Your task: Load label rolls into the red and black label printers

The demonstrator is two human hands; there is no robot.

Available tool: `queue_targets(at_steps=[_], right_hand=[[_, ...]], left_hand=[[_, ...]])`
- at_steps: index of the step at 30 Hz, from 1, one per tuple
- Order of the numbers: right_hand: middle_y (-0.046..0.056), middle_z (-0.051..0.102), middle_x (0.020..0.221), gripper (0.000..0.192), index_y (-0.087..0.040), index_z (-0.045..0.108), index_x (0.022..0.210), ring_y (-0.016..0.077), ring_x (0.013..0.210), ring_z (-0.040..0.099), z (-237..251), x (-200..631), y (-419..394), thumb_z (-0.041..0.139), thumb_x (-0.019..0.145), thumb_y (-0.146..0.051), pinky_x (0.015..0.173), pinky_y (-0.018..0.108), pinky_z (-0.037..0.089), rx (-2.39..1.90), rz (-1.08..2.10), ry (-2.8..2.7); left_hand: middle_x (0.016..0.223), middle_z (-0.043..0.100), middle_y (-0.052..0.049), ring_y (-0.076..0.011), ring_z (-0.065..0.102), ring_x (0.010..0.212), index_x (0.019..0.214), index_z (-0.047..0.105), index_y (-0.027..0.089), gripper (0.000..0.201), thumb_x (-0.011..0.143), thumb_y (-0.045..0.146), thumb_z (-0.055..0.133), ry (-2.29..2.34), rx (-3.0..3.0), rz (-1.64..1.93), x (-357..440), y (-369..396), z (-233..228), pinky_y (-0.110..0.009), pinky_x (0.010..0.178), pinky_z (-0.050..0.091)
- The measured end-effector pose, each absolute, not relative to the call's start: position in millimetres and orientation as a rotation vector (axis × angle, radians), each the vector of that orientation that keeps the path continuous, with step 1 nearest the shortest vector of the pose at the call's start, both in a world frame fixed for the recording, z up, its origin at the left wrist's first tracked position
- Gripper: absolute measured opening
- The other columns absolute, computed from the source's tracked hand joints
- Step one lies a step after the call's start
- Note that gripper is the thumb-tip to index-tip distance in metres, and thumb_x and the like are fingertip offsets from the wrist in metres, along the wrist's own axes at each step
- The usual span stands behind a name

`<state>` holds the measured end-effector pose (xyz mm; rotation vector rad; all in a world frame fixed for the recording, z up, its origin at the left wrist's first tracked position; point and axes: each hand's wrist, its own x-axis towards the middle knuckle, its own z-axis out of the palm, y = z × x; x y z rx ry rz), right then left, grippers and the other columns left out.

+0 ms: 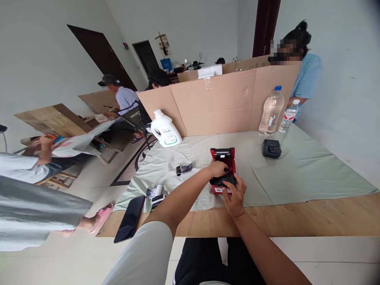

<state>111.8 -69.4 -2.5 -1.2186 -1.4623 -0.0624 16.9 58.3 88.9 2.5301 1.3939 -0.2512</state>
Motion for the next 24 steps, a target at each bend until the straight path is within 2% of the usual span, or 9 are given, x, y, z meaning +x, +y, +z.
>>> queue_targets(at_steps=[3,7,11,14,17,20,22,24], right_hand=[[0.009,0.039,0.139,0.02,-0.021,0.069,0.095,0.0287,0.125,0.04,-0.7,112.6,-68.0,0.052,0.089,-0.031,0.102,0.051,0.038,-1.216,-0.032,-1.472],[0.009,0.04,0.138,0.02,-0.021,0.067,0.097,0.0277,0.123,0.042,-0.7,119.2,-65.0,0.053,0.089,-0.033,0.101,0.05,0.039,-1.205,-0.014,-1.539],[0.009,0.039,0.138,0.02,-0.023,0.066,0.1,0.0272,0.122,0.042,-0.6,130.2,-63.0,0.052,0.089,-0.032,0.098,0.05,0.042,-1.187,0.001,-1.605],[0.009,0.038,0.139,0.021,-0.022,0.066,0.102,0.0261,0.122,0.043,1.2,136.6,-63.6,0.051,0.09,-0.031,0.099,0.048,0.042,-1.178,0.038,-1.63],[0.01,0.04,0.137,0.021,-0.022,0.066,0.102,0.0252,0.12,0.044,3.3,139.0,-65.1,0.05,0.09,-0.031,0.099,0.048,0.043,-1.181,0.042,-1.642],[0.01,0.041,0.136,0.02,-0.022,0.065,0.101,0.0253,0.12,0.044,5.3,138.1,-67.1,0.051,0.09,-0.03,0.099,0.048,0.043,-1.195,0.017,-1.643],[0.01,0.041,0.136,0.02,-0.021,0.065,0.101,0.0257,0.121,0.044,7.1,136.9,-69.2,0.052,0.089,-0.029,0.1,0.048,0.042,-1.196,-0.001,-1.641],[0.01,0.042,0.135,0.018,-0.021,0.065,0.1,0.026,0.121,0.043,9.6,135.9,-71.6,0.052,0.088,-0.027,0.1,0.048,0.041,-1.188,-0.027,-1.649]], left_hand=[[0.114,0.067,-0.009,-0.0286,0.056,0.113,0.11,0.068,0.026,0.031,0.084,0.027,0.052,1.366,2.564,-0.272,16.3,58.4,87.5,-0.042,0.104,0.029],[0.115,0.067,-0.01,-0.0296,0.056,0.114,0.113,0.067,0.023,0.034,0.08,0.025,0.057,1.402,2.536,-0.183,18.3,56.3,86.2,-0.044,0.105,0.029],[0.118,0.066,-0.006,-0.0237,0.056,0.114,0.107,0.069,0.022,0.032,0.079,0.016,0.055,1.389,2.426,0.159,13.2,52.6,87.3,-0.036,0.105,0.034],[0.107,0.07,-0.002,-0.0174,0.061,0.103,0.098,0.071,0.02,0.036,0.077,0.005,0.045,1.396,2.252,0.454,0.4,48.9,91.5,-0.026,0.096,0.044],[0.099,0.07,-0.004,-0.0176,0.062,0.096,0.095,0.069,0.018,0.038,0.079,0.004,0.038,1.575,2.078,0.796,-14.3,48.3,96.5,-0.029,0.092,0.047],[0.119,0.062,-0.008,-0.0215,0.053,0.116,0.114,0.061,0.016,0.036,0.085,0.011,0.04,1.63,2.028,1.12,-23.4,53.9,96.7,-0.037,0.103,0.041],[0.136,0.05,-0.012,-0.0234,0.041,0.131,0.127,0.052,0.015,0.04,0.089,0.02,0.042,1.484,2.073,1.177,-25.5,59.2,92.6,-0.041,0.11,0.032],[0.143,0.043,-0.014,-0.0239,0.034,0.136,0.132,0.047,0.013,0.043,0.093,0.029,0.039,1.334,2.101,1.156,-26.1,62.2,86.2,-0.042,0.114,0.027]])
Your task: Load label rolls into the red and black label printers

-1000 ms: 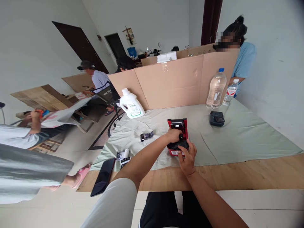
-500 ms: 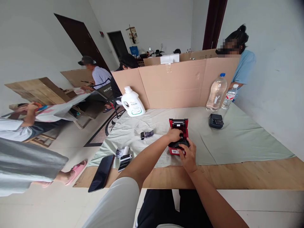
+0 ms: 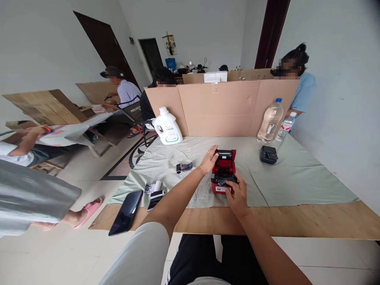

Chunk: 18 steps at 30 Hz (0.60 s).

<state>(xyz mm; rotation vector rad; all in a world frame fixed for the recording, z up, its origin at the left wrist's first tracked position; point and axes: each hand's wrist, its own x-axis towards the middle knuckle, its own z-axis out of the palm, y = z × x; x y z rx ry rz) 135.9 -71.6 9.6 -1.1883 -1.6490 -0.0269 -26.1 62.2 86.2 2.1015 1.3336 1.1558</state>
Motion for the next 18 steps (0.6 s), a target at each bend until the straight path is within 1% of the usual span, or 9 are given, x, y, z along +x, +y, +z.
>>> queue_targets(at_steps=[4,7,10,12,18], right_hand=[[0.009,0.047,0.131,0.017,-0.021,0.066,0.097,0.0261,0.123,0.042,15.6,135.6,-75.4,0.052,0.088,-0.022,0.102,0.049,0.039,-1.165,-0.086,-1.68],[0.008,0.051,0.124,0.018,-0.022,0.067,0.095,0.025,0.119,0.044,19.4,136.0,-76.0,0.051,0.087,-0.02,0.1,0.048,0.04,-1.174,-0.095,-1.68],[0.008,0.054,0.114,0.017,-0.022,0.068,0.092,0.0236,0.111,0.047,21.8,135.6,-75.9,0.051,0.087,-0.019,0.097,0.046,0.042,-1.184,-0.11,-1.673],[0.008,0.054,0.111,0.017,-0.022,0.067,0.091,0.0233,0.108,0.047,22.9,134.9,-76.3,0.052,0.086,-0.019,0.096,0.045,0.042,-1.191,-0.117,-1.678],[0.009,0.053,0.114,0.014,-0.021,0.064,0.093,0.025,0.112,0.047,23.7,136.6,-74.1,0.055,0.084,-0.023,0.099,0.046,0.039,-1.204,-0.118,-1.745]], left_hand=[[0.135,0.048,-0.014,-0.0228,0.041,0.13,0.129,0.05,0.015,0.05,0.097,0.045,0.028,1.22,2.125,1.212,-30.1,52.8,75.1,-0.041,0.113,0.029],[0.131,0.049,-0.014,-0.0232,0.045,0.126,0.129,0.051,0.016,0.055,0.096,0.052,0.025,1.158,2.197,1.221,-36.3,34.9,72.2,-0.041,0.11,0.033],[0.131,0.049,-0.016,-0.0241,0.044,0.127,0.129,0.05,0.014,0.056,0.097,0.051,0.023,1.129,2.276,1.172,-42.4,15.8,70.9,-0.041,0.109,0.035],[0.131,0.05,-0.016,-0.0239,0.043,0.129,0.128,0.051,0.015,0.053,0.097,0.049,0.023,1.126,2.326,1.132,-45.6,4.5,68.9,-0.041,0.108,0.035],[0.128,0.055,-0.012,-0.0246,0.042,0.131,0.122,0.055,0.018,0.04,0.097,0.039,0.032,1.178,2.492,0.923,-51.7,-21.0,60.2,-0.044,0.107,0.034]])
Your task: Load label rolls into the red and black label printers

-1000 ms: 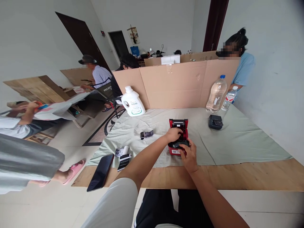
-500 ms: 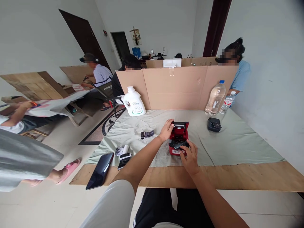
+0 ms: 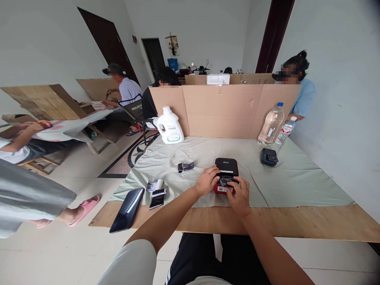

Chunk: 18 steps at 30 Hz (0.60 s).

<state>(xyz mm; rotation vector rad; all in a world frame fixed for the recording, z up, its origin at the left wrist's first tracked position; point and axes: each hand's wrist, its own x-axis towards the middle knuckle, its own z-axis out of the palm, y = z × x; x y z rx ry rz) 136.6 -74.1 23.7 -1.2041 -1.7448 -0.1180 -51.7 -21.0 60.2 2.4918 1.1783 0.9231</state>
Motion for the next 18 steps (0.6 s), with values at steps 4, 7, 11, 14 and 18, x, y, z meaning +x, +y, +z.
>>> queue_targets(at_steps=[4,7,11,14,18], right_hand=[[0.012,0.05,0.129,0.031,-0.019,0.059,0.111,0.0289,0.123,0.041,23.9,143.3,-63.0,0.057,0.082,-0.03,0.104,0.049,0.035,-1.263,-0.12,-1.826],[0.014,0.05,0.133,0.056,-0.017,0.046,0.131,0.0304,0.126,0.041,28.9,148.4,-53.5,0.059,0.081,-0.038,0.103,0.047,0.033,-1.329,-0.105,-1.979],[0.013,0.055,0.128,0.067,-0.019,0.04,0.138,0.0314,0.118,0.047,45.1,150.6,-47.3,0.063,0.078,-0.039,0.097,0.046,0.035,-1.441,-0.104,-2.153],[0.011,0.058,0.122,0.062,-0.023,0.049,0.13,0.0308,0.11,0.05,58.7,149.3,-46.2,0.07,0.074,-0.038,0.091,0.045,0.036,-1.503,-0.126,-2.247],[0.01,0.059,0.115,0.059,-0.023,0.056,0.122,0.0289,0.105,0.051,68.7,147.3,-44.8,0.075,0.069,-0.038,0.085,0.042,0.039,-1.572,-0.129,-2.313]], left_hand=[[0.133,0.052,-0.013,-0.0257,0.04,0.133,0.127,0.051,0.017,0.042,0.092,0.039,0.046,1.245,2.562,0.765,-52.7,-28.4,65.7,-0.044,0.106,0.033],[0.136,0.05,-0.014,-0.0272,0.042,0.131,0.13,0.05,0.018,0.058,0.081,0.047,0.061,1.281,2.606,0.629,-52.7,-28.0,75.0,-0.044,0.107,0.032],[0.14,0.046,-0.014,-0.0296,0.045,0.128,0.133,0.046,0.018,0.083,0.062,0.048,0.077,1.309,2.652,0.445,-51.9,-25.1,83.3,-0.045,0.107,0.032],[0.14,0.045,-0.013,-0.0284,0.047,0.126,0.133,0.047,0.018,0.08,0.061,0.035,0.078,1.34,2.668,0.39,-50.6,-24.0,84.0,-0.042,0.106,0.034],[0.136,0.049,-0.01,-0.0264,0.048,0.125,0.13,0.05,0.019,0.07,0.064,0.025,0.074,1.368,2.676,0.406,-48.9,-24.1,82.0,-0.039,0.103,0.038]])
